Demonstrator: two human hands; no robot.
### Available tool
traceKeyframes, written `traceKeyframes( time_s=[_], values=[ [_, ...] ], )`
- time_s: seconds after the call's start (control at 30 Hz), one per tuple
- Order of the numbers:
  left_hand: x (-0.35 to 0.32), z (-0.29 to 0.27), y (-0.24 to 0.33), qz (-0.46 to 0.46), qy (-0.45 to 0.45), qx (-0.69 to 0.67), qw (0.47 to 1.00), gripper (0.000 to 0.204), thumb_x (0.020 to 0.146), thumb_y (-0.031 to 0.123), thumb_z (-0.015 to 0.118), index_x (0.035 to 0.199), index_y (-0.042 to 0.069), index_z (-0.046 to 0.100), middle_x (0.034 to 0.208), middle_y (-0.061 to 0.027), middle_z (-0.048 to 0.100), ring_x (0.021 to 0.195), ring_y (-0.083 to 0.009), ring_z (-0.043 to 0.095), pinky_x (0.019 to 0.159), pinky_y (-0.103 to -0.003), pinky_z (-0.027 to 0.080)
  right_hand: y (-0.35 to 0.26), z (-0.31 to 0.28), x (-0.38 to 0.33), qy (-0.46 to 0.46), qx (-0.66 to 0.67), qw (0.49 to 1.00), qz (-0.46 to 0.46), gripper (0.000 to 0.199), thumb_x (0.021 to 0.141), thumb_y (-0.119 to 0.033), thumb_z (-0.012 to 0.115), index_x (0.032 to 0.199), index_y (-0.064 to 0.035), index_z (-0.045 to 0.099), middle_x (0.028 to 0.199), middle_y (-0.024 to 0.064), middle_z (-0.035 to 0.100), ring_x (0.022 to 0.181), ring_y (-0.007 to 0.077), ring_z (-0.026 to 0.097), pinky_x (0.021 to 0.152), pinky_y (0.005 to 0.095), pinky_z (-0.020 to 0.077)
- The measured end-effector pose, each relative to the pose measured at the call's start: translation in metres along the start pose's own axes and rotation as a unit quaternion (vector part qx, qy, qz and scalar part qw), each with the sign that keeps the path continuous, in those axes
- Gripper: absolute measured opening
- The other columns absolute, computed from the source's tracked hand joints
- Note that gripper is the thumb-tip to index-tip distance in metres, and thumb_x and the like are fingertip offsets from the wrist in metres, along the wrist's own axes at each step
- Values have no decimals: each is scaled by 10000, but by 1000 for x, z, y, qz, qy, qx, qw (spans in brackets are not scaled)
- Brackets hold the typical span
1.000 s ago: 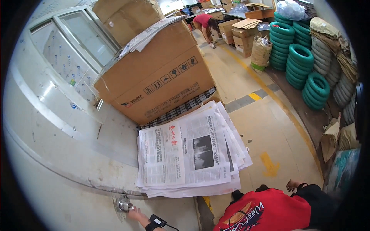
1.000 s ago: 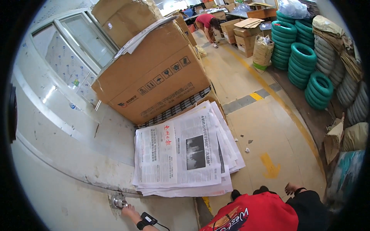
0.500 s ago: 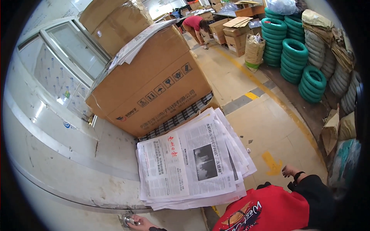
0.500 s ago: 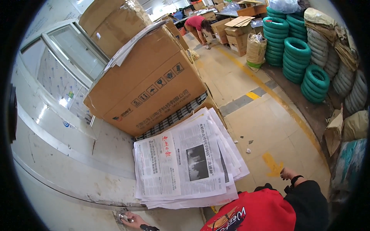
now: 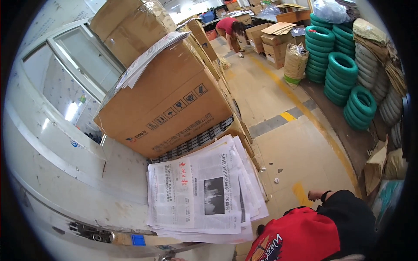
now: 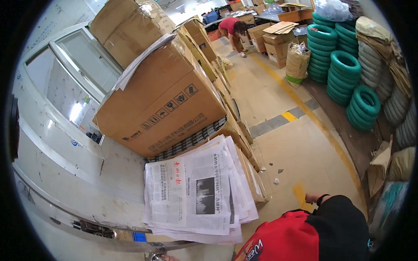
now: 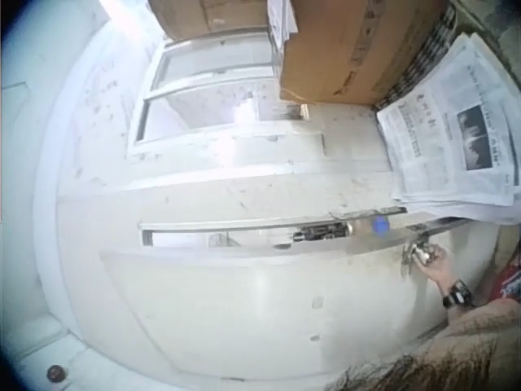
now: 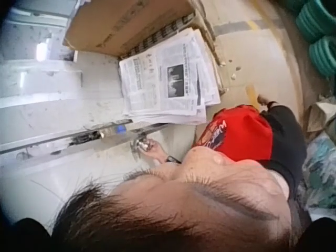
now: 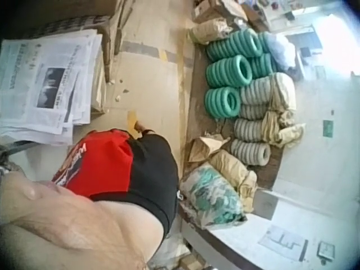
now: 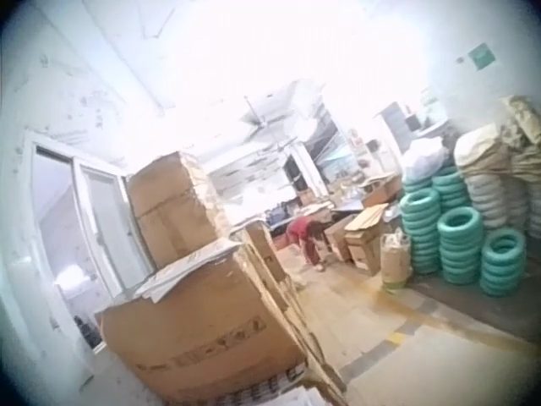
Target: Collecting metal shavings from a production area and placing them into small plastic bags at a workstation.
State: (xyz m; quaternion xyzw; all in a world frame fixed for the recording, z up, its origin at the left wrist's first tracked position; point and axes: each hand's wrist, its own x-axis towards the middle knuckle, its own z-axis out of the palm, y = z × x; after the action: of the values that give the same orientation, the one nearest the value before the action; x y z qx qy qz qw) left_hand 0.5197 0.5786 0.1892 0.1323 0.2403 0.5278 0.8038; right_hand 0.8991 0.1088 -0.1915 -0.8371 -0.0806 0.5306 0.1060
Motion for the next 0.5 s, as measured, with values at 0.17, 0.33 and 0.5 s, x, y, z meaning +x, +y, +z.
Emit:
traceKeyframes(
  time_s=[0.17,0.33,0.5],
  values=[
    [-129,-23,-39,72,13,96,993,379,888,403,424,1055,102,583,687,-50,559,637,-190,420,665,-336,369,-16,-85,32,-5,-66,995,-77,185,740,-168,516,802,-64,657,686,70,642,596,189,604,519,345,478],
    [-221,-100,-48,105,-173,74,977,306,915,337,394,765,132,565,830,-1,565,788,-239,422,666,-373,339,-25,-134,65,30,-223,966,-131,174,677,-101,521,718,-9,662,689,160,640,605,270,620,543,391,485],
    [-253,-112,-58,117,-165,151,968,295,907,335,405,781,122,566,841,-19,566,799,-250,431,675,-379,347,-68,-115,22,0,-270,951,-148,214,707,-81,504,812,31,654,788,175,648,731,302,621,621,412,482]
  ],
)
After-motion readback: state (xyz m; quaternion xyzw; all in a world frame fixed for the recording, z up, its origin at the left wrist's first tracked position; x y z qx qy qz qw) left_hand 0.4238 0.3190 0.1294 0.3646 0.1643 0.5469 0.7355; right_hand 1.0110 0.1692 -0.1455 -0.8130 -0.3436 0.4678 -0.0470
